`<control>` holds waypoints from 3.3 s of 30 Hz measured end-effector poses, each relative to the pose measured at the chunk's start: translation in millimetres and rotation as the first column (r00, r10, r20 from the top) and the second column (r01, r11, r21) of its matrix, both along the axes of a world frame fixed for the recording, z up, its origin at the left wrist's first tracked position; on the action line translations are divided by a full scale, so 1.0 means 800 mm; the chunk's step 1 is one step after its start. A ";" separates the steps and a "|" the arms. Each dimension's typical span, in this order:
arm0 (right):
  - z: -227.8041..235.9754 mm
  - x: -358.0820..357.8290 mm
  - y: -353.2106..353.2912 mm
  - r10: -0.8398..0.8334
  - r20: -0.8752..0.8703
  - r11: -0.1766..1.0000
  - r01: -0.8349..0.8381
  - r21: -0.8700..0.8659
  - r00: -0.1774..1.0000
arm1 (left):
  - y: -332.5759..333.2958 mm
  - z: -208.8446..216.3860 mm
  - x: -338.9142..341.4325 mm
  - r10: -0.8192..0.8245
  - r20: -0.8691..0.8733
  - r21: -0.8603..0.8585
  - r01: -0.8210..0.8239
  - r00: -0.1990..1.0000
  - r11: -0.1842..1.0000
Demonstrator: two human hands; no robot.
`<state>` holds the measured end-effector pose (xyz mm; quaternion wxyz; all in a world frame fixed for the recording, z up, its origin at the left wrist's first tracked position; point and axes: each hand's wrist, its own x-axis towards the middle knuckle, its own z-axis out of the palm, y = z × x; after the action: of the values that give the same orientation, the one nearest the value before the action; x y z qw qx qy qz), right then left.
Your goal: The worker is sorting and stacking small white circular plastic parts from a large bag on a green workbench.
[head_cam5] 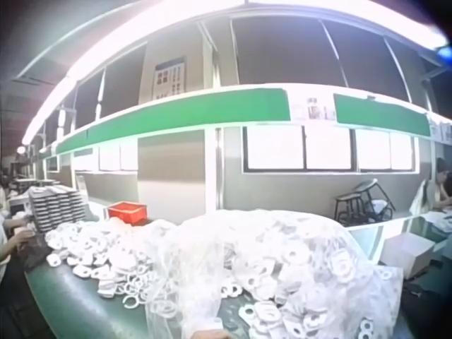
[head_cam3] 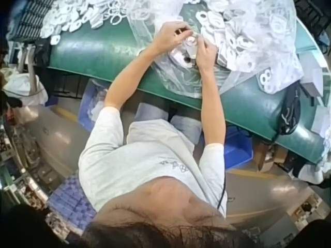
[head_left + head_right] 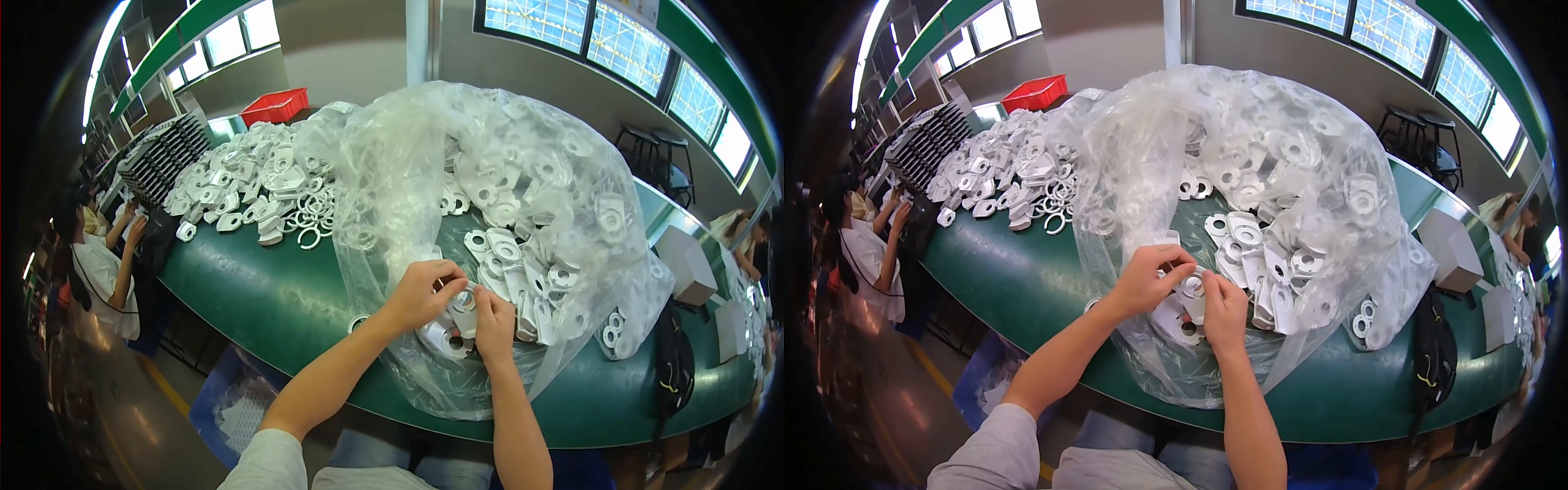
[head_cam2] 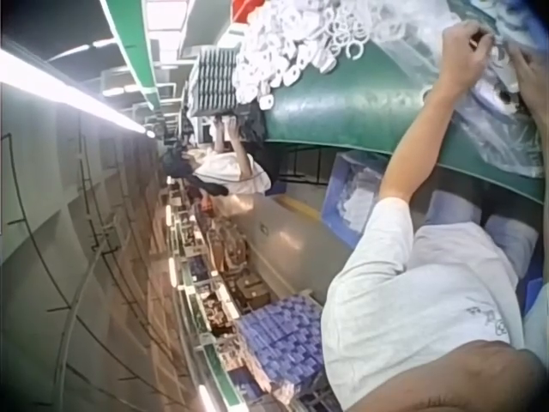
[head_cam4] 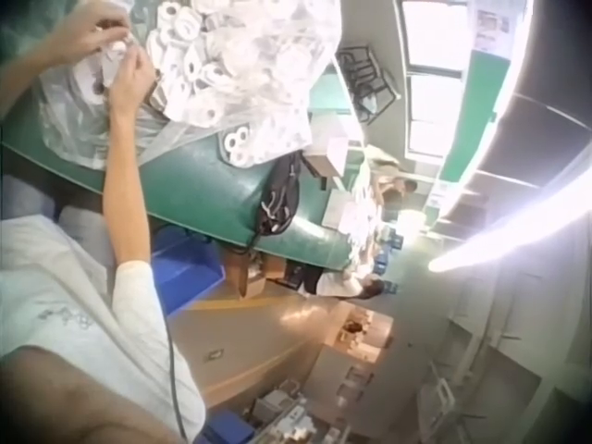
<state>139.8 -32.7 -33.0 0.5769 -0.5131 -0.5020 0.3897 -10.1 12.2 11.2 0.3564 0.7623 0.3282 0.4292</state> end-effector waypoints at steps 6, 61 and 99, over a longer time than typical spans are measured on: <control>0.013 -0.001 -0.003 0.061 -0.280 0.990 -0.093 -0.102 0.958 | -0.001 -0.006 -0.001 -0.099 0.033 -0.054 0.100 0.995 0.993; -0.004 -0.007 0.009 0.096 -0.432 0.992 -0.122 -0.035 0.897 | 0.054 0.013 -0.030 -0.015 -0.797 0.175 0.255 0.604 0.951; -0.007 -0.019 0.018 0.233 -0.529 0.953 -0.301 -0.045 0.816 | -0.023 -0.017 0.336 -0.307 -0.556 0.353 0.554 0.772 0.754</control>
<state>124.4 -18.5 -38.6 0.5963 -0.3492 -0.3694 0.6213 258.8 -6.4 -2.6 0.1498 0.9628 0.0909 0.2058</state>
